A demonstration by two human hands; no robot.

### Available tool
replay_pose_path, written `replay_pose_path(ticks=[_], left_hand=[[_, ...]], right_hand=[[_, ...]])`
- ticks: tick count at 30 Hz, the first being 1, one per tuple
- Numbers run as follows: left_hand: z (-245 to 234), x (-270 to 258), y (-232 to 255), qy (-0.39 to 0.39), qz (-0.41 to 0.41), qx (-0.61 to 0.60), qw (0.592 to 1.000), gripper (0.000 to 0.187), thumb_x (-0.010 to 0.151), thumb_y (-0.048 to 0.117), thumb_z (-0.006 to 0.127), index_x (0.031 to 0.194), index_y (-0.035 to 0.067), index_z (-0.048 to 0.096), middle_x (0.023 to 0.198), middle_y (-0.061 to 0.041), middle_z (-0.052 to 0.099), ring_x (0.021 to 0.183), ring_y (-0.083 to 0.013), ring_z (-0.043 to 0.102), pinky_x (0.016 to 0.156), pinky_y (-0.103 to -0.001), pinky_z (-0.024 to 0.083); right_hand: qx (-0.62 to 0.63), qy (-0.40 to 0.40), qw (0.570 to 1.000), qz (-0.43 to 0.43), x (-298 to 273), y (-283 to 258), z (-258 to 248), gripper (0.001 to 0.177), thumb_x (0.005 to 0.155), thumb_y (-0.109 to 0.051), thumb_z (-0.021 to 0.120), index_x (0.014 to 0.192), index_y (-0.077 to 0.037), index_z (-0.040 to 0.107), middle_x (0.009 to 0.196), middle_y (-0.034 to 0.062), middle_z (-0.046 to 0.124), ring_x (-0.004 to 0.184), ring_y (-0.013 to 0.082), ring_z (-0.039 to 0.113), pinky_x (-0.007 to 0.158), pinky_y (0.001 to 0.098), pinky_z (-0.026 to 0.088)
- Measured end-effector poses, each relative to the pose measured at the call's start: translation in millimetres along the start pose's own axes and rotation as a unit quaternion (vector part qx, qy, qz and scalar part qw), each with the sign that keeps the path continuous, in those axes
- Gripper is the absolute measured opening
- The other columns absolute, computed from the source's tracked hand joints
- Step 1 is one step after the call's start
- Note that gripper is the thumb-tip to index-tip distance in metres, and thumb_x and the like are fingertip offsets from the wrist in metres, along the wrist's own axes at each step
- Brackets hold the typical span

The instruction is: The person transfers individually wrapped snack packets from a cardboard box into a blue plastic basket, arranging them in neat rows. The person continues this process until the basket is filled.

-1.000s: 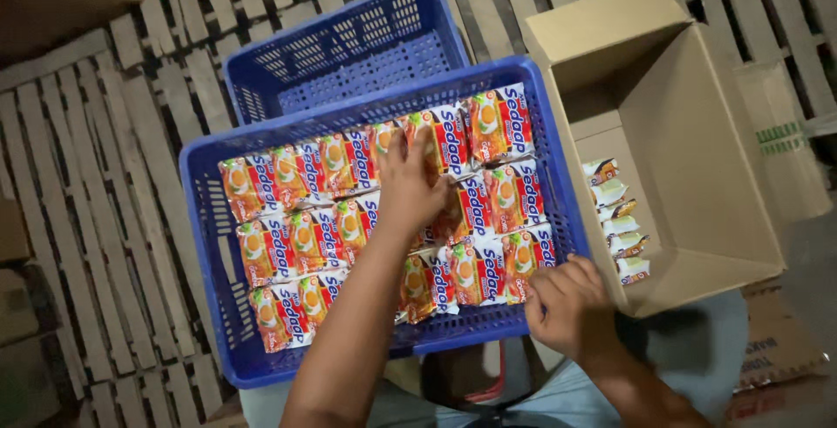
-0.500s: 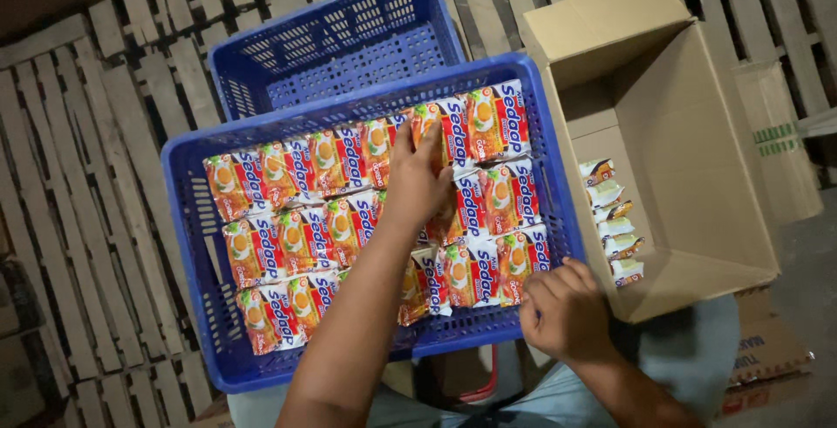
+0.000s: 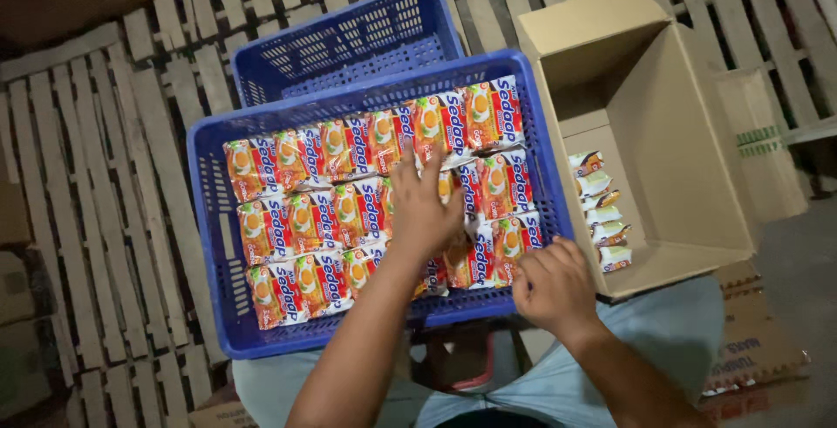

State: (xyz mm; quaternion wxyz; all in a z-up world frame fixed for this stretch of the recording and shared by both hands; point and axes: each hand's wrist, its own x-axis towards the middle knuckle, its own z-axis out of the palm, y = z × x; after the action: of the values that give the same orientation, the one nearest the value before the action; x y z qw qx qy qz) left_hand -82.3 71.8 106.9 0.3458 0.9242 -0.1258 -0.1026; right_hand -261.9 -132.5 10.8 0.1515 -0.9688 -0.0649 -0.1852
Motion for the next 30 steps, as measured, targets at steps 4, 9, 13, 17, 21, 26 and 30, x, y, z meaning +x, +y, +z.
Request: replay_pose_path(ticks=[4,9,13,17,21,26,30], left_hand=[[43,-49,-24,0.074,0.136,0.018,0.988,0.065,0.087,0.027,0.085,0.147,0.01,0.066,0.148,-0.037,0.055,0.127,-0.0569,0.06,0.106,-0.062,0.049],[76,-121,-52,-0.029,0.137,0.045,0.989,0.033,0.092,0.039,0.08,0.12,0.021,0.079,0.118,-0.011,0.077,0.107,-0.0369,0.075,0.091,-0.044,0.058],[42,-136,-32,-0.024,0.168,0.05,0.984,0.026,0.094,0.032,0.073,0.113,0.015,0.074,0.11,-0.008,0.07,0.099,-0.0355,0.065,0.083,-0.05,0.051],[47,-129,-36,-0.029,0.19,0.018,0.981,0.027,0.092,0.019,0.07,0.117,0.012,0.076,0.113,-0.01,0.072,0.104,-0.0349,0.067,0.093,-0.048,0.054],[49,-130,-33,-0.078,0.205,0.112,0.969,0.046,0.081,0.027,0.063,0.125,0.018,0.073,0.116,-0.006,0.074,0.097,-0.0349,0.065,0.088,-0.05,0.053],[47,-128,-43,-0.13,0.206,0.108,0.964,0.051,0.084,0.033,0.059,0.13,0.014,0.07,0.123,-0.009,0.072,0.104,-0.0359,0.063,0.091,-0.049,0.051],[45,-125,-29,-0.111,0.219,0.097,0.965,0.046,0.092,0.034,0.055,0.13,0.014,0.074,0.122,-0.011,0.073,0.099,-0.0353,0.064,0.089,-0.047,0.054]], right_hand=[[0.001,0.017,1.0,0.0,5,-3,-1,0.012,0.084,-0.03,0.065,0.081,-0.02,0.07,0.079,0.0036,0.069,0.082,0.026,0.074,0.111,0.0473,0.052],[0.025,0.056,0.998,0.01,16,-16,-14,0.013,0.085,-0.028,0.067,0.077,-0.019,0.07,0.074,0.0057,0.067,0.076,0.0267,0.072,0.107,0.0465,0.054],[0.028,0.002,0.999,0.023,38,-30,-40,0.018,0.082,-0.018,0.065,0.064,-0.014,0.062,0.064,0.0096,0.064,0.066,0.0357,0.063,0.089,0.0514,0.052],[0.064,0.036,0.997,0.034,38,-30,-46,0.017,0.092,-0.02,0.062,0.079,-0.013,0.071,0.076,0.0063,0.069,0.076,0.0323,0.065,0.099,0.0499,0.053],[0.118,0.015,0.992,0.044,37,-28,-49,0.017,0.093,-0.02,0.064,0.08,-0.011,0.07,0.075,0.0068,0.065,0.079,0.0323,0.063,0.104,0.0516,0.05],[0.193,-0.023,0.979,0.067,41,-21,-66,0.015,0.091,-0.023,0.067,0.087,-0.009,0.07,0.084,0.0089,0.069,0.087,0.034,0.065,0.107,0.0504,0.047],[0.235,-0.096,0.964,0.076,43,-17,-74,0.021,0.09,-0.031,0.067,0.093,-0.011,0.073,0.098,0.0064,0.074,0.101,0.032,0.067,0.116,0.0514,0.04]])
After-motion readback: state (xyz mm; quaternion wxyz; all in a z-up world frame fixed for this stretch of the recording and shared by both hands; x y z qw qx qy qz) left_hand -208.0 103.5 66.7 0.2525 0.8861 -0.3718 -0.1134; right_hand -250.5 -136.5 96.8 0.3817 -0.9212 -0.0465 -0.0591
